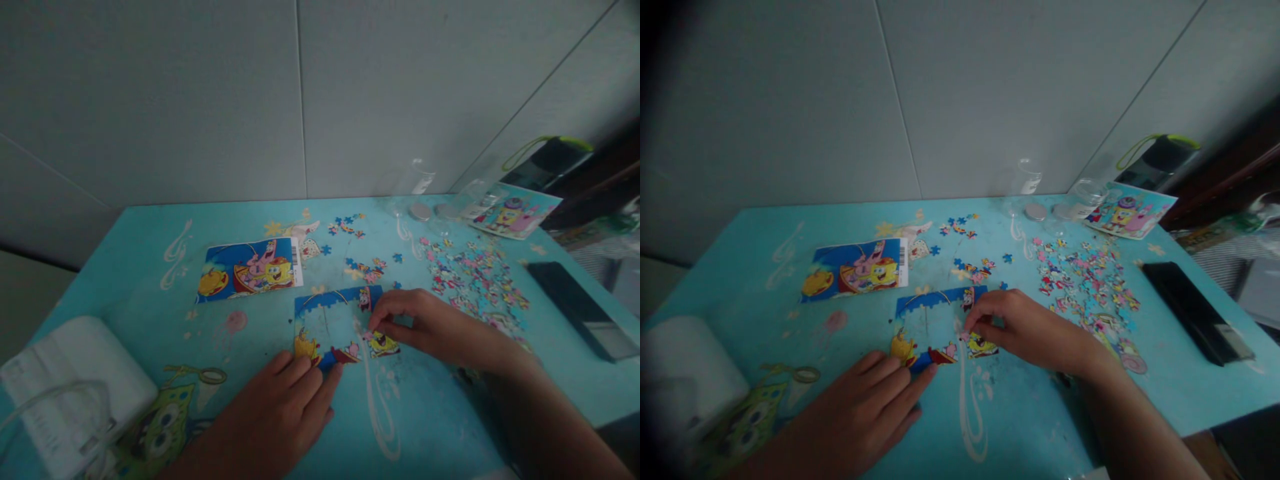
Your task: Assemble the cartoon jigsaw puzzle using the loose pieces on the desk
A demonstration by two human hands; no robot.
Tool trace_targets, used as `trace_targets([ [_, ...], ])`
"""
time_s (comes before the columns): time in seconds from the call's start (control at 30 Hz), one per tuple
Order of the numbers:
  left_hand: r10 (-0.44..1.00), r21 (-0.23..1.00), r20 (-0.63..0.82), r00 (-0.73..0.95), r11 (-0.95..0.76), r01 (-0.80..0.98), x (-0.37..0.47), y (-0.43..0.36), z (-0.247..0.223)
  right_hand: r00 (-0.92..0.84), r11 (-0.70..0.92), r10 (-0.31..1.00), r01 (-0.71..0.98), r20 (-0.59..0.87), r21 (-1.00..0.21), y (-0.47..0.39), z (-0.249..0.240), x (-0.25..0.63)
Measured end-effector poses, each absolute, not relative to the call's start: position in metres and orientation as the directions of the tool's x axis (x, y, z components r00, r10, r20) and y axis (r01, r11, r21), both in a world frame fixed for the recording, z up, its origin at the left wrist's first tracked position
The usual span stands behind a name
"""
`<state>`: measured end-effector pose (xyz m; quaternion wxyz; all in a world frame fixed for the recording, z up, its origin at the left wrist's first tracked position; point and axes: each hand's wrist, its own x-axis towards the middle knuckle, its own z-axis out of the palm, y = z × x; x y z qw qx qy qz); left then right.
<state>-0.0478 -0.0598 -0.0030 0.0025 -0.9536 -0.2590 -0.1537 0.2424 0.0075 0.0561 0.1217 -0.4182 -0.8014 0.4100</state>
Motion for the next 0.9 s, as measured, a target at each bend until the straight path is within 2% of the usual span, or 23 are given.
trace_targets([
  [0.23,0.502,0.092,0.27,0.822,-0.863,0.497,-0.049,-0.061,-0.005,-0.599,0.28,0.783,0.579,-0.166,-0.766,0.007,0.054,0.241],
  [0.9,0.491,-0.008,0.337,0.803,-0.852,0.524,-0.049,-0.06,-0.015,-0.5,0.222,0.857,0.577,-0.125,-0.786,0.006,0.051,0.236],
])
